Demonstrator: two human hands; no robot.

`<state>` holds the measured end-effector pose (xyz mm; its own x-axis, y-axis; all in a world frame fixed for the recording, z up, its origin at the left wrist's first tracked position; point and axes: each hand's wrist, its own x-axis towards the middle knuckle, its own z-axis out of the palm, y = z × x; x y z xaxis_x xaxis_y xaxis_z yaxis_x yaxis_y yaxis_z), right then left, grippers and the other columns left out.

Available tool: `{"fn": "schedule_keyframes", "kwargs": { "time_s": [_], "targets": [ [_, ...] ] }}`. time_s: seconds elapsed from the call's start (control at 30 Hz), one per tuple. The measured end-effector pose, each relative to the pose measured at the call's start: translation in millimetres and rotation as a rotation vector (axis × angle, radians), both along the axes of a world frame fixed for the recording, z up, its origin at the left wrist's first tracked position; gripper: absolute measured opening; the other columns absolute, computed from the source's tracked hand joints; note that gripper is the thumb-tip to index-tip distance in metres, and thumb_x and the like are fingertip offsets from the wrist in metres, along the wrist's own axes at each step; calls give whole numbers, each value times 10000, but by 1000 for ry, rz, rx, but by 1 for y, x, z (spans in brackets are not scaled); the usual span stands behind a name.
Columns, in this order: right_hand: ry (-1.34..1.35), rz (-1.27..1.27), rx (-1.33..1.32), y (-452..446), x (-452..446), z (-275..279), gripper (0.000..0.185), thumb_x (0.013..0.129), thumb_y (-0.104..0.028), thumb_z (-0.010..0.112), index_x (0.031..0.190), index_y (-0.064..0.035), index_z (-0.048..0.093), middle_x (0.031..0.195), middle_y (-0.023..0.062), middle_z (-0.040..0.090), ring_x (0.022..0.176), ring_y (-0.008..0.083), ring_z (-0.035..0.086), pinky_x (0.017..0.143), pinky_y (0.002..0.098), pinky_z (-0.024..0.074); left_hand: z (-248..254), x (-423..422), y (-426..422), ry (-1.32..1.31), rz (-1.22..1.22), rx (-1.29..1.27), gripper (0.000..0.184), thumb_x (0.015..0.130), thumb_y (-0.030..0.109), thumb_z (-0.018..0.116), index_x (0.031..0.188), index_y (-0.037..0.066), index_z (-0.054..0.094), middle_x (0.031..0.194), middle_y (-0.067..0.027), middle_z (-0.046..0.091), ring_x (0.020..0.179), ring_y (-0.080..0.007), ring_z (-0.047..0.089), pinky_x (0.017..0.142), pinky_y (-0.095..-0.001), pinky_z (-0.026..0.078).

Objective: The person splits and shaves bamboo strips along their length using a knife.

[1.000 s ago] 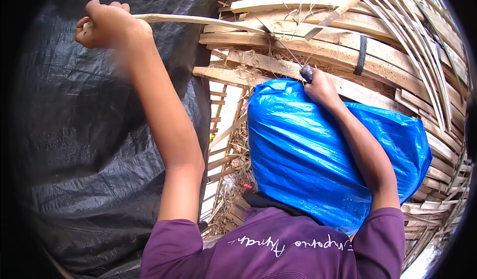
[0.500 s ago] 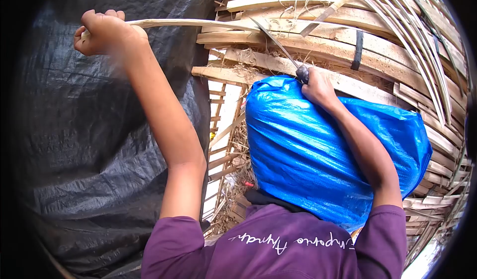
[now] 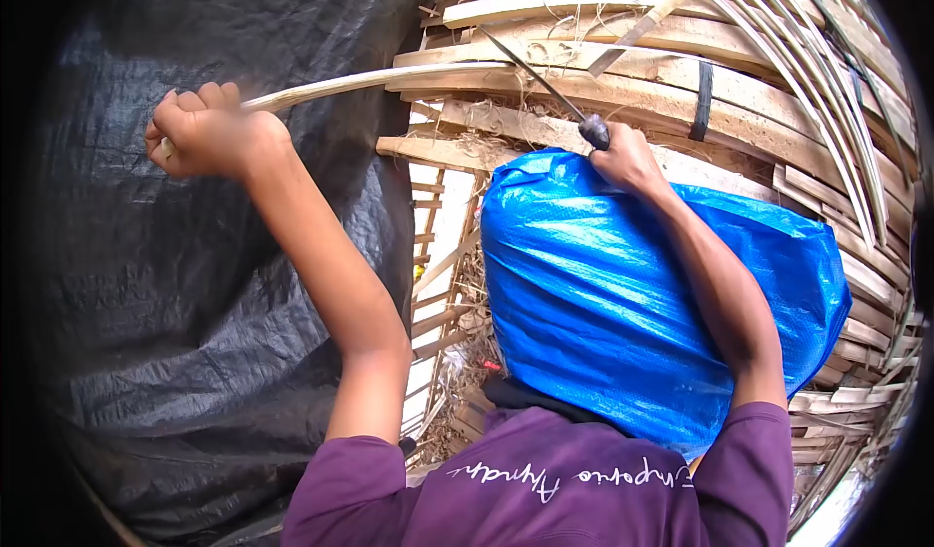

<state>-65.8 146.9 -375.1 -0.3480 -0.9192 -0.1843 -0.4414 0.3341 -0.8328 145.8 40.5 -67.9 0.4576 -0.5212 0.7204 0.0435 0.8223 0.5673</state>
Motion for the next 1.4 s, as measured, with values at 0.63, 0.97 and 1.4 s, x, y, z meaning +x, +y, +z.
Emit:
{"fn": "schedule_keyframes", "kwargs": {
  "time_s": [0.63, 0.97, 1.4],
  "targets": [
    [13, -35, -147, 12, 14, 12, 365, 716, -100, 612, 1069, -17, 653, 878, 288, 664, 899, 454, 641, 837, 482, 505, -2, 5, 0, 18, 39, 3, 171, 797, 34, 471, 898, 69, 338, 617, 22, 260, 468, -76, 219, 434, -266, 203],
    [-39, -71, -287, 11, 16, 38, 335, 724, -109, 589, 1034, 7, 638, 834, 311, 647, 836, 477, 632, 796, 522, 493, -2, -6, 3, 0, 54, -53, 137, 800, -5, 455, 792, 51, 331, 575, 28, 240, 469, -82, 198, 436, -292, 182],
    [-26, -30, -192, 11, 12, -4, 367, 702, -81, 585, 1055, -11, 657, 850, 305, 648, 896, 460, 636, 829, 489, 496, 2, -11, 2, 7, 30, -62, 145, 790, -14, 460, 808, 56, 334, 590, 22, 261, 453, -88, 196, 422, -286, 197]
  ]
}}
